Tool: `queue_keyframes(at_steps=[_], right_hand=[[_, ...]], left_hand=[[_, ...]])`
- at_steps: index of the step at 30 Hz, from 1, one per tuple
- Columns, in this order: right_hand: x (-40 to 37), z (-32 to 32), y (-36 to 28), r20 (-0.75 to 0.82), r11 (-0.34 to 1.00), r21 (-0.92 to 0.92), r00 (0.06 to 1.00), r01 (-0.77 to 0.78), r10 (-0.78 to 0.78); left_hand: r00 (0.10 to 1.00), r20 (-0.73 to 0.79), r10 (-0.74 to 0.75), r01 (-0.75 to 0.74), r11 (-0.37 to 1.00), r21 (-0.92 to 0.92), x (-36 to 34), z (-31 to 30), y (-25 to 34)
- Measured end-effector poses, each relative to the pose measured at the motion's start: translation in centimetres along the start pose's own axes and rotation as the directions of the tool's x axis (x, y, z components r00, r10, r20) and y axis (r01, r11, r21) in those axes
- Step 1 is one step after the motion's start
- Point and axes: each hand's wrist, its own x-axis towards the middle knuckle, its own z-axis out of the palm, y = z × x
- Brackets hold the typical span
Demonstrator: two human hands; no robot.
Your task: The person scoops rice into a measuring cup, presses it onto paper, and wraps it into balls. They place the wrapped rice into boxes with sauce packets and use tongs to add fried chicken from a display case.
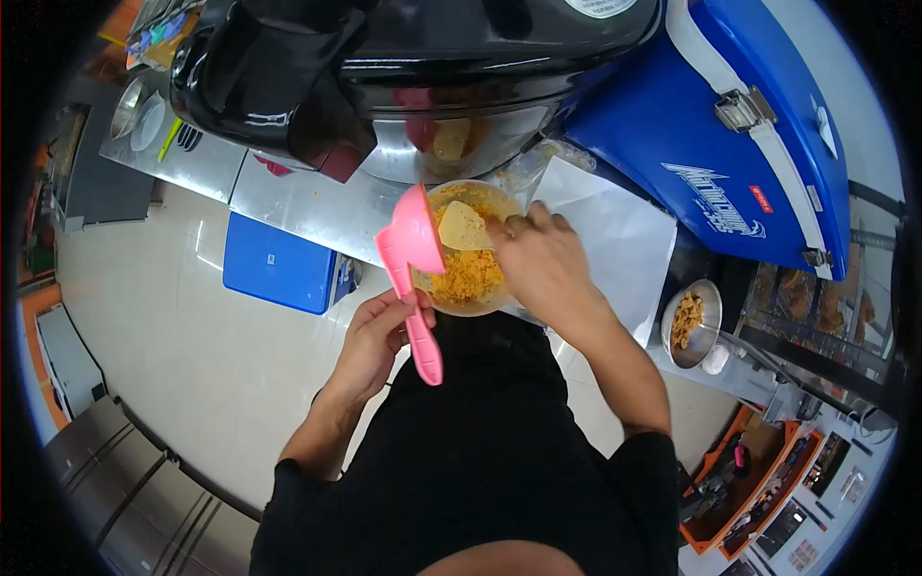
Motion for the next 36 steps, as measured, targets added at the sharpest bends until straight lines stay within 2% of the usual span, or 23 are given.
queue_keyframes(at_steps=[1, 2, 3, 5, 9, 10, 11, 12, 14, 18, 20, 21, 23, 27, 29, 32, 35, 36], right_hand=[[0.2, 1.3, 0.2, 0.154, 0.985, -0.164, 0.988, 0.054, -0.029], [0.4, 2.1, 0.4, 0.312, 0.941, -0.311, 0.95, 0.132, -0.031], [0.7, 2.6, 0.5, 0.312, 0.941, -0.312, 0.95, 0.128, -0.026], [1.0, 3.3, 0.6, 0.417, 0.894, -0.365, 0.904, 0.259, -0.091], [2.2, 1.2, -0.1, 0.393, 0.829, -0.455, 0.909, 0.326, -0.142], [2.8, 0.3, -0.5, 0.488, 0.846, -0.422, 0.868, 0.327, -0.092], [3.0, -0.1, -0.7, 0.579, 0.864, -0.389, 0.815, 0.319, -0.04], [3.4, 0.1, -0.4, 0.579, 0.866, -0.387, 0.814, 0.318, -0.04], [4.6, 0.3, 0.9, 0.655, 0.928, -0.208, 0.748, 0.309, -0.102], [5.3, -0.6, 2.3, 0.597, 0.947, -0.123, 0.785, 0.295, -0.167], [5.2, -0.5, 2.4, 0.725, 0.964, -0.073, 0.677, 0.255, -0.124], [5.3, -0.5, 2.4, 0.725, 0.965, -0.074, 0.678, 0.253, -0.122], [5.1, -0.5, 2.3, 0.777, 0.982, -0.021, 0.621, 0.19, -0.103], [3.6, 1.0, 2.6, 0.757, 0.992, 0.089, 0.641, 0.09, -0.126], [3.0, 1.2, 2.9, 0.689, 0.984, 0.174, 0.717, -0.025, -0.104], [3.1, 0.1, 3.6, 0.682, 0.968, 0.243, 0.72, -0.059, -0.128], [2.9, -1.3, 4.7, 0.678, 0.949, 0.282, 0.729, -0.138, -0.095], [2.6, -1.7, 5.2, 0.668, 0.951, 0.279, 0.739, -0.135, -0.091]], left_hand=[[1.0, -0.022, 0.014, -0.016, 0.998, -0.066, 0.1, -0.2, 0.3], [1.0, 0.017, 0.026, -0.024, 0.995, -0.099, 0.3, -0.8, 0.2], [1.0, 0.021, 0.023, -0.02, 0.995, -0.098, 0.5, -1.1, 0.2], [0.998, 0.049, 0.031, -0.023, 0.987, -0.158, 0.6, -1.6, -0.2], [1.0, -0.007, -0.017, 0.016, 0.995, -0.099, 1.8, -2.5, -1.5], [0.999, -0.036, 0.022, -0.022, 1.0, -0.004, 2.2, -2.4, -2.2], [0.999, -0.041, 0.015, -0.015, 1.0, -0.005, 2.2, -2.1, -2.8], [0.995, -0.058, 0.083, -0.081, 0.996, 0.04, 2.4, -1.7, -3.1], [0.976, -0.098, 0.193, -0.18, 0.975, 0.128, 2.9, -0.8, -3.5], [0.975, -0.12, 0.188, -0.168, 0.973, 0.157, 2.9, 0.2, -4.2], [0.973, -0.126, 0.191, -0.162, 0.964, 0.209, 2.7, 0.7, -4.6], [0.972, -0.124, 0.201, -0.163, 0.951, 0.261, 2.7, 1.0, -4.7], [0.968, -0.14, 0.206, -0.159, 0.944, 0.29, 2.6, 1.4, -4.7], [0.964, -0.149, 0.219, -0.163, 0.934, 0.319, 2.5, 1.6, -4.5], [0.966, -0.15, 0.211, -0.155, 0.935, 0.321, 2.4, 1.7, -4.4], [0.961, -0.148, 0.232, -0.167, 0.92, 0.354, 2.4, 1.9, -4.4], [0.967, -0.141, 0.211, -0.155, 0.931, 0.33, 2.1, 1.7, -4.1], [0.982, -0.123, 0.144, -0.112, 0.965, 0.236, 1.9, 1.3, -3.7]])
